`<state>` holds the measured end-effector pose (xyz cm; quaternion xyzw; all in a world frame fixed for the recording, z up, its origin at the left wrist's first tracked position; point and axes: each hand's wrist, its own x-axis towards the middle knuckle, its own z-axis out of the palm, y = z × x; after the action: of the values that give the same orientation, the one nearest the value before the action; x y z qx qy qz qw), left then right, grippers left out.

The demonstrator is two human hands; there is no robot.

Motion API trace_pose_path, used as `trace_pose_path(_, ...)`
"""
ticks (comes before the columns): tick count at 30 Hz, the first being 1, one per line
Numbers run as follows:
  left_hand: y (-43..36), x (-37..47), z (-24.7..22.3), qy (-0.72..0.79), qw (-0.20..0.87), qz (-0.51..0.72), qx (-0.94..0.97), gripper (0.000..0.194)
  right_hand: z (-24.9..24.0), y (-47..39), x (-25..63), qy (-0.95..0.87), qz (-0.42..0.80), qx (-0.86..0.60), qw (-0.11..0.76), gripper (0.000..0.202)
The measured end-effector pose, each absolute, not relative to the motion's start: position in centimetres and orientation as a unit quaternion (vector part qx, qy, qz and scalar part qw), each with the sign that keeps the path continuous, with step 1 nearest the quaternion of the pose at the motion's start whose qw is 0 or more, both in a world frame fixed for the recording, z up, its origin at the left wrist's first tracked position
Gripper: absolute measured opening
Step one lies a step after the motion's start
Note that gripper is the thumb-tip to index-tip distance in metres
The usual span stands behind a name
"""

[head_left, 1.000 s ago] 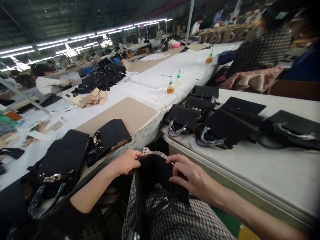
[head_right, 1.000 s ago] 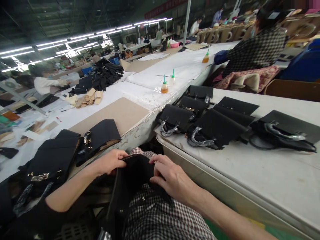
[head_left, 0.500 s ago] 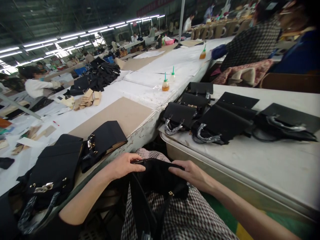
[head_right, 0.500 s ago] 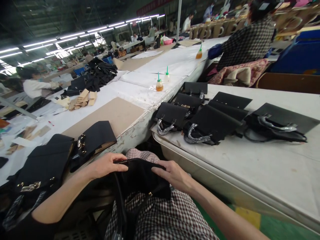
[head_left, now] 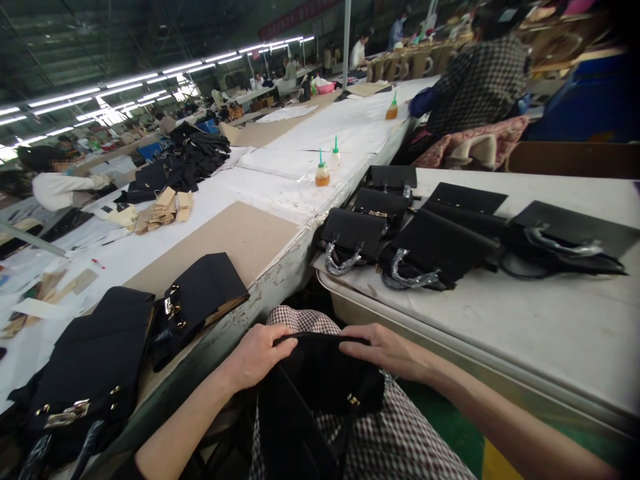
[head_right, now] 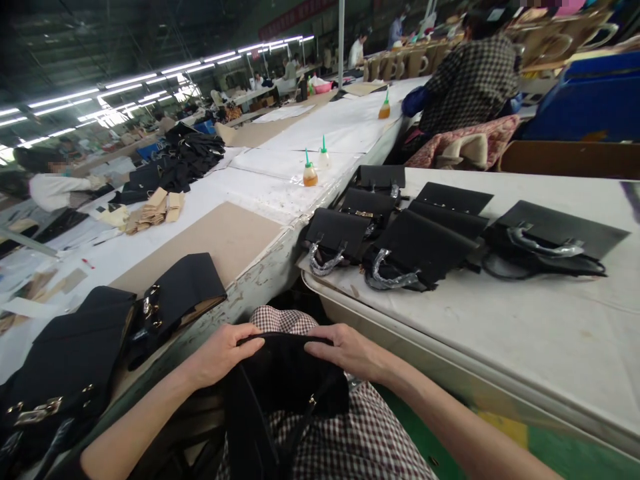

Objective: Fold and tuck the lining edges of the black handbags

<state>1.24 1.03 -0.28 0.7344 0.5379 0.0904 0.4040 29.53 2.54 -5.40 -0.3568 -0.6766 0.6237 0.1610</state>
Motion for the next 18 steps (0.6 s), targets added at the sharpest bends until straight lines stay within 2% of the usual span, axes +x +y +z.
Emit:
trace_pose_path(6,1.5,1.0,0.0,0.520,0.486,0.087,0.697,0.027,-3.0,5.4,26.7,-0.783,0.546,-0.263,0.137,0.031)
trace_pose_path(10,1.9,1.0,0.2,0.506,0.455,0.048,0.731,0.027,-2.7,5.9,23.9,-0.845,0.459,-0.251,0.114,0.015)
trace_pose_path(14,2.2,0.8,0.2,0.491,0.396,0.020,0.775,0.025,-2.8,5.3,22.6,-0.900,0.344,-0.251,0.090,0.018)
trace_pose_path(18,2.4,0.1,-0.1,0.414,0.427,-0.002,0.803,0.026,-3.2,4.8,22.7,-0.909,0.369,-0.179,0.076,0.024)
